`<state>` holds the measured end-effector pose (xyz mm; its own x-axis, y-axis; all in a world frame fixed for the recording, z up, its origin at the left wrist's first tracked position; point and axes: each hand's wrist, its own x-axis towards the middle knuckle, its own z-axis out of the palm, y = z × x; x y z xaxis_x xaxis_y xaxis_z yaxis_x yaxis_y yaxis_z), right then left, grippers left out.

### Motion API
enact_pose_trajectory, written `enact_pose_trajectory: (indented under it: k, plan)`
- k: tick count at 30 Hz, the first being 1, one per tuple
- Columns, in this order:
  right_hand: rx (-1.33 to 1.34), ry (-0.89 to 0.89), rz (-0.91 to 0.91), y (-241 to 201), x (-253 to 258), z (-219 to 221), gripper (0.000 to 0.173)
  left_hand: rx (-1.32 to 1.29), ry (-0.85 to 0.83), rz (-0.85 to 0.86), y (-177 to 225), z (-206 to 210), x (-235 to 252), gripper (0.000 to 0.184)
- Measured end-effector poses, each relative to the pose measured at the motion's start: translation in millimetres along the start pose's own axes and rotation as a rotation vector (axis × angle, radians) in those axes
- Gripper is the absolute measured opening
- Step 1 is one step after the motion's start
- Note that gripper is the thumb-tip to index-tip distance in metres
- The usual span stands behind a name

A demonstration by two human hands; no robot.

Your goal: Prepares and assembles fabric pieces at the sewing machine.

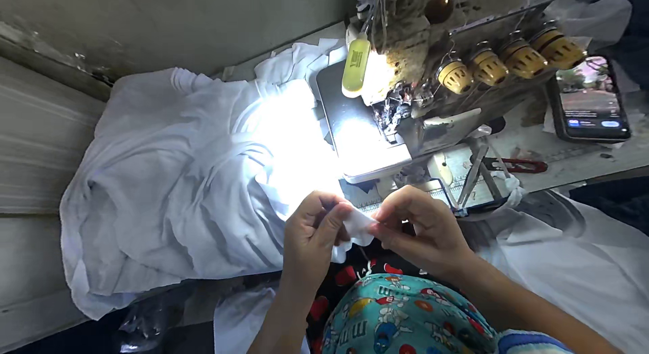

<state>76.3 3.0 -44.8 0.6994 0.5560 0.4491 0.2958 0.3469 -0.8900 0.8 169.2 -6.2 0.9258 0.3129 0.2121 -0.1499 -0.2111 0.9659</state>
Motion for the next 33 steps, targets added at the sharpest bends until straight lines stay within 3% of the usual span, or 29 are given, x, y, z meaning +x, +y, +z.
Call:
enact_pose_trajectory:
  k: [3,6,10,12,17,20,24,33]
  plan:
    - [-0.066,0.051,-0.075,-7,14,-7,0.009,0.218,0.096,0.335,-2,13,26,0.014]
    - [-0.089,0.182,0.009,-3,20,-23,0.007,0.449,0.125,0.61,-17,34,59,0.014]
    - [-0.13,0.342,0.245,16,11,-41,0.016,0.579,-0.007,0.503,-43,61,74,0.012]
    - [-0.137,0.367,0.267,24,7,-46,0.015,0.63,0.049,0.483,-51,69,73,0.011]
    - [-0.25,0.298,0.21,29,4,-49,0.01,0.564,-0.055,0.352,-53,63,65,0.014]
    - [-0.515,0.254,0.104,32,6,-52,0.019,0.588,-0.127,0.295,-46,56,59,0.022]
    - [-0.837,0.24,0.0,39,16,-56,0.025,0.717,-0.166,0.267,-45,51,79,0.015]
    - [-0.882,0.174,0.036,39,9,-57,0.029,0.823,-0.203,0.248,-47,39,119,0.018]
